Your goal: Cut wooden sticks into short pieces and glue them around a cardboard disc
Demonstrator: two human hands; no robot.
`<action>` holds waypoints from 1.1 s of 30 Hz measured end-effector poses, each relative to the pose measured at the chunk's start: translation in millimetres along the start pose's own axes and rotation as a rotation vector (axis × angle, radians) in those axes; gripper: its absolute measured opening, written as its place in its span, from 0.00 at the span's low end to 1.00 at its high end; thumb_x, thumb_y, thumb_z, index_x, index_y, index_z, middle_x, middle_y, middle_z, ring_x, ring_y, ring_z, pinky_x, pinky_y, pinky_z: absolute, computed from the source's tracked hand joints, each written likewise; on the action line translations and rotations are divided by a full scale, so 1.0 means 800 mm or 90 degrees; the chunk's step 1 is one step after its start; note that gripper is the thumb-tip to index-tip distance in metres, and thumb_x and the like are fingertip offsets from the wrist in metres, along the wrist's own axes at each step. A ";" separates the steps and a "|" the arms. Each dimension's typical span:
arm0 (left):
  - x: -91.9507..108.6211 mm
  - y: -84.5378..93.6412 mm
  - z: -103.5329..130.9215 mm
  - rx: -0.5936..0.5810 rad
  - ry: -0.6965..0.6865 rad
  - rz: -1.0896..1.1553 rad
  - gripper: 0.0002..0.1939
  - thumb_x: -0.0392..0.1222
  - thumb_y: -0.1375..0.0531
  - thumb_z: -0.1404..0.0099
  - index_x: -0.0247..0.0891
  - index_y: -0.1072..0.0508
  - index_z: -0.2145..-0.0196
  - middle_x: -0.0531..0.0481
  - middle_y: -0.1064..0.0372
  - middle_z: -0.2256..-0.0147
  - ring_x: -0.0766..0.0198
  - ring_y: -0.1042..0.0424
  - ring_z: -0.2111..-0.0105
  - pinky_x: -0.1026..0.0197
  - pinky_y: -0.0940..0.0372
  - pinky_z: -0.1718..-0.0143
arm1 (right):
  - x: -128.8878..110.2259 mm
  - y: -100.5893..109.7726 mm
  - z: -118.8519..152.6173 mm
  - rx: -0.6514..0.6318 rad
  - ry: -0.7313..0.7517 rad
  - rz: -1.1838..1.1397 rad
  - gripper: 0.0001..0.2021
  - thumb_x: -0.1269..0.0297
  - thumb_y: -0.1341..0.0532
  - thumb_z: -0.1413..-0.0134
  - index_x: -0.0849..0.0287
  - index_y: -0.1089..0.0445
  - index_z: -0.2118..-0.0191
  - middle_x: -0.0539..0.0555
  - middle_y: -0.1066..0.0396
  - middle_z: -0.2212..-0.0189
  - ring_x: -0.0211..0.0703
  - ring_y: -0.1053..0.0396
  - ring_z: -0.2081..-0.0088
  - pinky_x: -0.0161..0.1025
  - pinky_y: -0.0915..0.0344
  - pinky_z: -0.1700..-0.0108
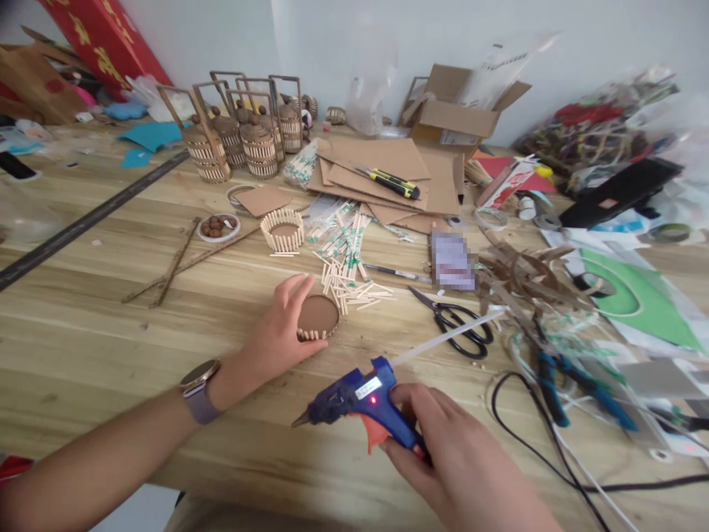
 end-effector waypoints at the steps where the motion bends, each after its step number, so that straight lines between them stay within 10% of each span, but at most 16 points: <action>1: 0.000 0.001 0.000 0.000 -0.003 0.000 0.58 0.34 0.29 0.48 0.49 0.61 0.32 0.35 0.55 0.37 0.41 0.42 0.38 0.39 0.38 0.41 | 0.003 0.007 0.002 0.006 -0.004 -0.022 0.07 0.56 0.38 0.44 0.49 0.29 0.60 0.54 0.23 0.69 0.49 0.26 0.72 0.40 0.29 0.72; 8: -0.009 0.005 -0.003 0.004 0.008 0.002 0.59 0.36 0.29 0.49 0.49 0.63 0.32 0.35 0.55 0.37 0.42 0.41 0.39 0.39 0.37 0.42 | 0.038 0.026 -0.023 0.165 -0.108 -0.277 0.18 0.48 0.33 0.53 0.52 0.27 0.58 0.55 0.25 0.66 0.49 0.27 0.67 0.41 0.26 0.67; 13: -0.014 0.005 -0.003 0.007 0.029 0.000 0.63 0.36 0.26 0.53 0.50 0.63 0.32 0.35 0.56 0.37 0.39 0.46 0.37 0.36 0.38 0.42 | 0.045 -0.003 -0.075 0.091 -0.141 -0.436 0.15 0.50 0.33 0.53 0.56 0.29 0.67 0.52 0.30 0.73 0.43 0.31 0.72 0.39 0.31 0.71; 33: -0.017 0.004 0.000 0.020 0.038 0.008 0.60 0.37 0.28 0.51 0.49 0.61 0.31 0.35 0.54 0.37 0.38 0.47 0.36 0.38 0.36 0.44 | 0.058 -0.040 -0.076 0.050 -0.064 -0.148 0.20 0.46 0.37 0.50 0.55 0.25 0.59 0.58 0.20 0.63 0.56 0.22 0.60 0.50 0.25 0.58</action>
Point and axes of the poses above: each hand's wrist, its own z-axis away from the middle knuckle, its own y-axis out of the back of the hand, x = y × z, the point moved 8 cm from there along -z, towards the middle knuckle
